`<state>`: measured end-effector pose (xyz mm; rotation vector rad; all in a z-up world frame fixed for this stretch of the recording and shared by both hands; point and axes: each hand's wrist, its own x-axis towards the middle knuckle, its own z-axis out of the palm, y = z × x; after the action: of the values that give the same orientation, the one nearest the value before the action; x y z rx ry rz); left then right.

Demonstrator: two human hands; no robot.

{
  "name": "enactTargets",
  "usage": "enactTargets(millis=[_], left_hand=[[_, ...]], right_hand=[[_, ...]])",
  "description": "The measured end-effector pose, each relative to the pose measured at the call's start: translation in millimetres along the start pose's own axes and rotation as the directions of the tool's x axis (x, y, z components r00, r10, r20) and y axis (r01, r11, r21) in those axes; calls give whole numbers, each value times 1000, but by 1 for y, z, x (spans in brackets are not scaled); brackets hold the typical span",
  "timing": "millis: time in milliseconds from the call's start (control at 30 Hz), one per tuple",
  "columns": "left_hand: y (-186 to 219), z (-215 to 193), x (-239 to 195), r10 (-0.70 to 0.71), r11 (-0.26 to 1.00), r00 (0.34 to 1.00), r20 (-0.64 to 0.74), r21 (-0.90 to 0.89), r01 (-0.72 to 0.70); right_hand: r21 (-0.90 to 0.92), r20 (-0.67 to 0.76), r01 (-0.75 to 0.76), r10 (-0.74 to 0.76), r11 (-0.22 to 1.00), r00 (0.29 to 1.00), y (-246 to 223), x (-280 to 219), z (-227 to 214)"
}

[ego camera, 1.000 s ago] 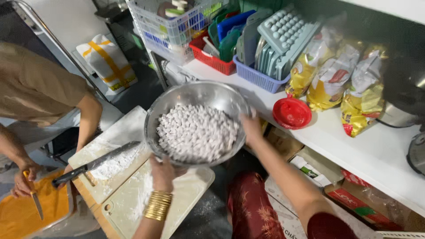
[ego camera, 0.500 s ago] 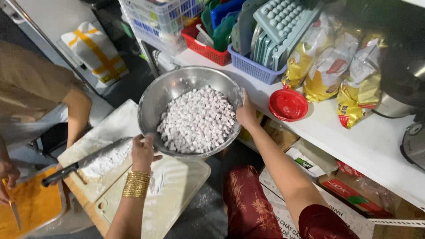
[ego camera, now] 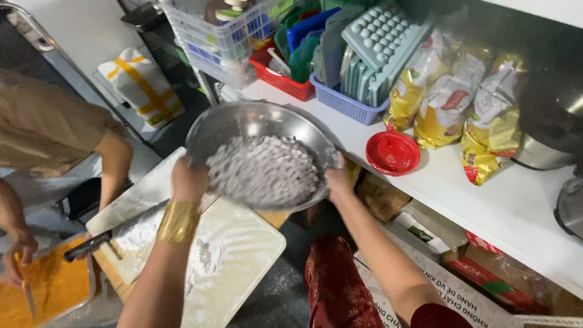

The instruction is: The person prepares food by using a knife to move white pieces across a flour-dusted cutting board and then transfers them into a large metal bowl, while another person nearby cuts a separate orange substance in a plastic bin.

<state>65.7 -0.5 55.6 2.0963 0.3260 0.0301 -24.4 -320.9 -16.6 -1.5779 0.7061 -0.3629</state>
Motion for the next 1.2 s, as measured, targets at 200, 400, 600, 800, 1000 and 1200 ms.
enactTargets(millis=[200,400,600,800,1000,1200], left_hand=[[20,4,-4,239,457,965,110,864,-212],[-26,-2,-75,-85,965,996,-5,250,84],[-37,3,-92,-152,988,988,12,-2,152],[-18,5,-124,-84,988,996,17,-127,85],[-44,18,-101,-59,998,998,-9,-15,59],[-55,25,-97,2,994,997,-76,113,7]], right_hand=[[37,18,-252,252,967,968,-3,20,4],[101,194,-147,126,984,973,-22,-6,-14],[87,195,-33,15,996,981,-52,-30,-11],[-144,203,70,-40,987,978,-38,-4,-4],[-809,441,476,-179,345,879,-73,-38,1],[-633,670,544,37,551,742,-71,-49,21]])
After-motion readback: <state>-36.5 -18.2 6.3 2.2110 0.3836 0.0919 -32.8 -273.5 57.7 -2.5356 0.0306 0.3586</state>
